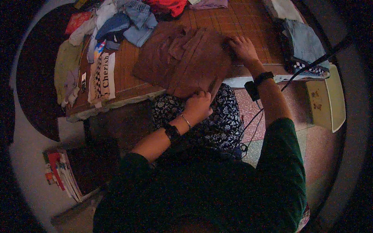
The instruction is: Folding various items of clothing including a t-shirt and jeans on a table.
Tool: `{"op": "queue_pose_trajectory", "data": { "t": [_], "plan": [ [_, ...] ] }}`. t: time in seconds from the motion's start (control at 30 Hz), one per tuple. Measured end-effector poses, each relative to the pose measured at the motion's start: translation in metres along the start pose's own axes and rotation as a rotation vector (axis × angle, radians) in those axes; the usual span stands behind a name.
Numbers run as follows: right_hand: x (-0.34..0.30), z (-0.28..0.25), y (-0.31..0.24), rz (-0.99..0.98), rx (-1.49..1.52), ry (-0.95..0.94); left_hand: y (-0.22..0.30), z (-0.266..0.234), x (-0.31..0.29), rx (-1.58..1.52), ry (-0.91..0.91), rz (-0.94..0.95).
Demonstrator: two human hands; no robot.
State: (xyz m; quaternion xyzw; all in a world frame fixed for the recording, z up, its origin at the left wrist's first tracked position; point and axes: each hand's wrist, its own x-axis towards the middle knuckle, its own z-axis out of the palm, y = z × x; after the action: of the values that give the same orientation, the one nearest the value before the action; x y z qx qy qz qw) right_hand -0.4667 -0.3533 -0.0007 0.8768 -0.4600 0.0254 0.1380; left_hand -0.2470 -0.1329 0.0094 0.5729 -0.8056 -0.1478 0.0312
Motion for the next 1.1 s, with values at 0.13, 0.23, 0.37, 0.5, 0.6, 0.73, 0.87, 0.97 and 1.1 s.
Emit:
{"op": "queue_pose_trajectory", "data": {
  "t": [0.13,0.23,0.37,0.5,0.6,0.73,0.87,0.97,1.1],
  "plan": [
    [0.004,0.009,0.012,-0.126,-0.165,0.076,-0.004,0.011,0.005,0.002,0.025,0.078],
    [0.001,0.012,0.015,-0.203,-0.15,0.172,-0.01,0.005,0.006,-0.127,-0.018,0.064],
    [-0.008,0.011,0.016,-0.256,-0.018,0.251,-0.017,-0.034,0.0,-0.283,-0.006,0.017],
    [-0.009,0.007,0.009,-0.194,0.048,0.243,-0.023,-0.053,-0.005,-0.364,0.091,0.064],
    [-0.004,0.006,0.013,-0.067,-0.066,0.069,-0.022,-0.066,-0.003,-0.389,0.128,0.072],
    [0.0,-0.019,0.033,-0.036,-0.106,0.101,-0.017,-0.08,-0.003,-0.447,0.188,0.094],
    [-0.014,-0.081,0.06,0.056,-0.105,0.064,0.009,-0.088,0.0,-0.52,0.246,0.161],
    [-0.045,-0.095,0.088,0.047,-0.131,0.155,0.044,-0.097,0.0,-0.571,0.267,0.205],
    [-0.064,-0.11,0.101,0.016,-0.03,0.289,0.061,-0.091,-0.002,-0.708,0.218,0.266]
  ]
}}
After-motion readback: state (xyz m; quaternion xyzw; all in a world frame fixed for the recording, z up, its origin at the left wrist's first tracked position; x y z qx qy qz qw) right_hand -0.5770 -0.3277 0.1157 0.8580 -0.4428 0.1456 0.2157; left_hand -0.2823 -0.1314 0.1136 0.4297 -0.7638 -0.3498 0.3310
